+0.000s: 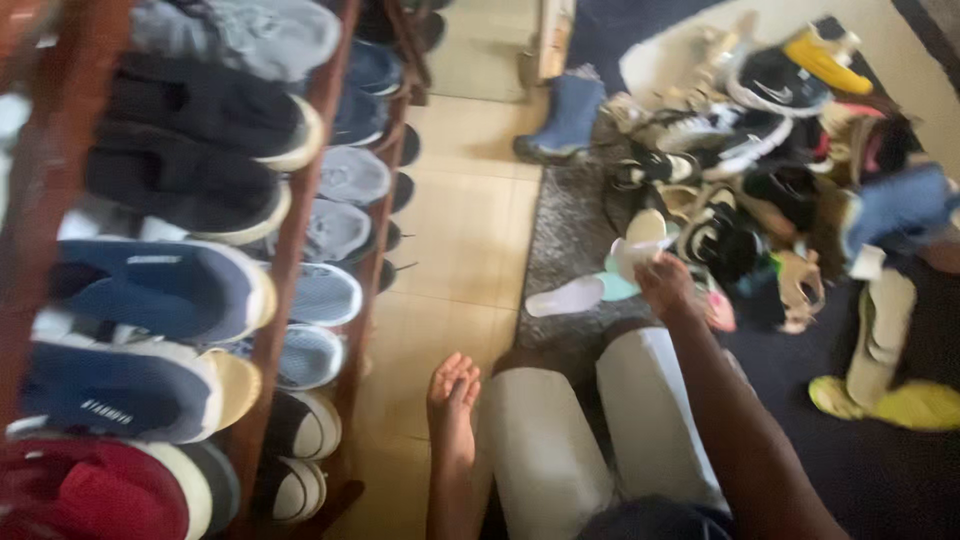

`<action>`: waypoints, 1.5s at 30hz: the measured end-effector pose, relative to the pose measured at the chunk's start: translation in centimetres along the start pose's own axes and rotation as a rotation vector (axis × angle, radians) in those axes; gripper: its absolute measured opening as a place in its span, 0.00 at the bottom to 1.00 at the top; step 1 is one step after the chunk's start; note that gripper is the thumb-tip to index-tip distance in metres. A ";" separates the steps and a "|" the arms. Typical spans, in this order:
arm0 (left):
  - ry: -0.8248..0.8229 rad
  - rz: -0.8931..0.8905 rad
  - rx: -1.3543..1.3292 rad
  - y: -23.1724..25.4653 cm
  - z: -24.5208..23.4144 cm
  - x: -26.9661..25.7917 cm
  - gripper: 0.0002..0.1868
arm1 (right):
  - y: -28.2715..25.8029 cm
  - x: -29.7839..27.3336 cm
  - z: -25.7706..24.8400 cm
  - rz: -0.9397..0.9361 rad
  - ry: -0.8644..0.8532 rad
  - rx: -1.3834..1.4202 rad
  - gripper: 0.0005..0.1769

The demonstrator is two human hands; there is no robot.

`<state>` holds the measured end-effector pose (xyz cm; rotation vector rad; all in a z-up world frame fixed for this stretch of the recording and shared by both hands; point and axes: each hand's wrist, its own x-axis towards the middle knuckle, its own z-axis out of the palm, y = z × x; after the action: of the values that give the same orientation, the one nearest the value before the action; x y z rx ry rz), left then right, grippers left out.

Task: The person picks up various shoes, sandals, and boots from the floor and places them onto a wooden shoe rack.

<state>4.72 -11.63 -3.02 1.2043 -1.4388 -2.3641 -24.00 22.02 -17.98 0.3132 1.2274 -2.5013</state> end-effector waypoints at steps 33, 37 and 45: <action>-0.228 -0.096 0.197 -6.0 19.0 -2.5 0.30 | -3.0 -12.1 -11.6 -0.085 0.156 -0.968 0.16; -0.217 -0.124 0.254 -5.7 20.6 -3.4 0.30 | -4.7 -15.9 -17.9 0.002 0.365 -0.965 0.15; -0.230 -0.125 0.314 -5.2 24.2 -4.2 0.30 | -7.0 -14.4 -26.6 -0.228 0.380 -0.811 0.07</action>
<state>-7.49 9.98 0.76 1.1448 -1.9204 -2.4960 -12.17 50.05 -24.09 0.4559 2.4015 -1.9161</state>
